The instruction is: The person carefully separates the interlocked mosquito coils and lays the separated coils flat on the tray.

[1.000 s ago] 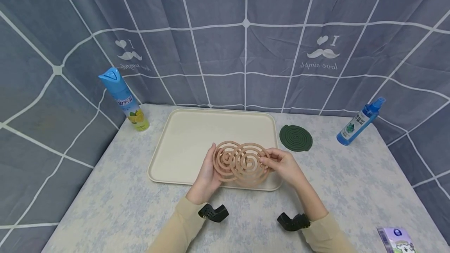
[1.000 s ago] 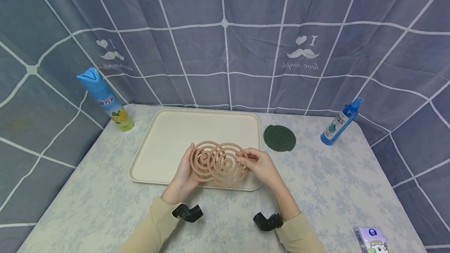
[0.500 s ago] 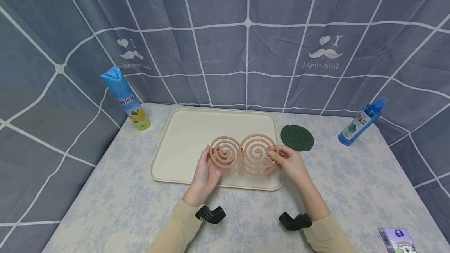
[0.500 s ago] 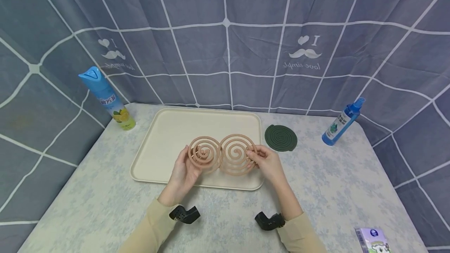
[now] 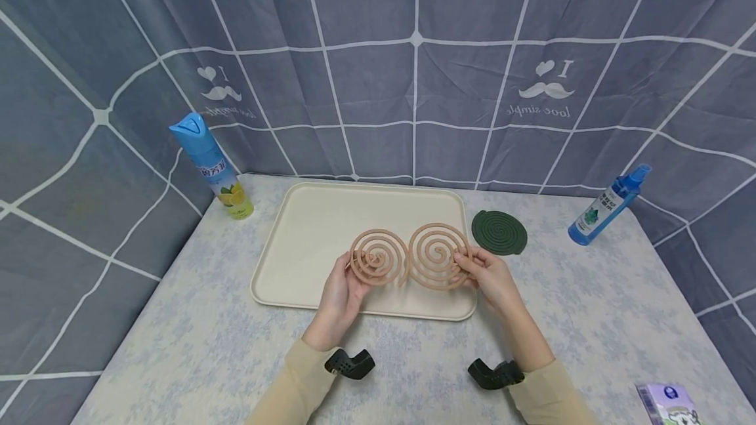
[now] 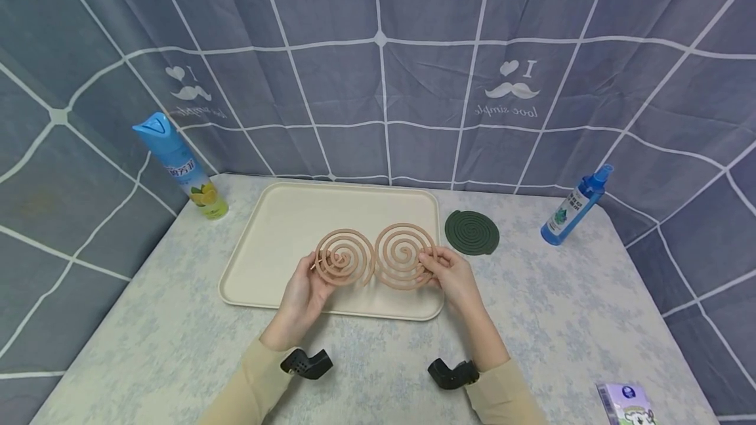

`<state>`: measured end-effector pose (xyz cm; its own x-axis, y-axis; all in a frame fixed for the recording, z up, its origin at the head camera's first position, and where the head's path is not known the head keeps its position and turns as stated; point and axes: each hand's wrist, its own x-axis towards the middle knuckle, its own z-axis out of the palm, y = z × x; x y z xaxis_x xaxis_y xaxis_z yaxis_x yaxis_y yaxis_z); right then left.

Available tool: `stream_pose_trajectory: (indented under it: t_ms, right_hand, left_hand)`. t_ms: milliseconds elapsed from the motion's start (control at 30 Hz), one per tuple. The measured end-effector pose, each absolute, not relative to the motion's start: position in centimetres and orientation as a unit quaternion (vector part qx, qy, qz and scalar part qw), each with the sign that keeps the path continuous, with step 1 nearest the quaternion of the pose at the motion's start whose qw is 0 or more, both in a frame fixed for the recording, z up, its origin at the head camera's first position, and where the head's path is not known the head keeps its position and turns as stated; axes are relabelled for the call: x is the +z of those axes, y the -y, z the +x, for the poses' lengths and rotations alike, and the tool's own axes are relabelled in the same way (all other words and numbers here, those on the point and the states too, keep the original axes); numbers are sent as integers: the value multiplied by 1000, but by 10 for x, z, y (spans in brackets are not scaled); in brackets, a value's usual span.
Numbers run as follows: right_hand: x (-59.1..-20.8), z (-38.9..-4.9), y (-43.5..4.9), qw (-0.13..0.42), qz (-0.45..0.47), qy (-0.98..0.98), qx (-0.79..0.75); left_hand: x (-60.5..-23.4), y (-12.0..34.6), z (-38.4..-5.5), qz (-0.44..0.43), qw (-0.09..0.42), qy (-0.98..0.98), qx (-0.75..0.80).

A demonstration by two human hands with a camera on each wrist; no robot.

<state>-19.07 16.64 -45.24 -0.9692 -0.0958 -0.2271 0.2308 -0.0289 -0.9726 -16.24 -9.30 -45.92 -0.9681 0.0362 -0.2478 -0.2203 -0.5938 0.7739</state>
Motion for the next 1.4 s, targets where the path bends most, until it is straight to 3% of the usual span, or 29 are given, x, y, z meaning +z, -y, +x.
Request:
stream_pose_trajectory:
  t_ms: [400, 667, 1200, 1400]
  right_hand:
    - [-462, -198, -166, 138, 57, -652, -743]
    - [-465, -206, -163, 140, 96, -707, -686]
    - [-472, -210, -155, 174, 64, -780, -597]
    - [-473, -212, -155, 172, 71, -786, -589]
  left_hand:
    - [-460, 107, -168, -146, -7, -583, 799]
    - [-461, 133, -177, -156, -44, -732, 662]
    - [-467, 148, -201, -136, 21, -837, 530]
    - [-470, 148, -201, -110, 18, -875, 471]
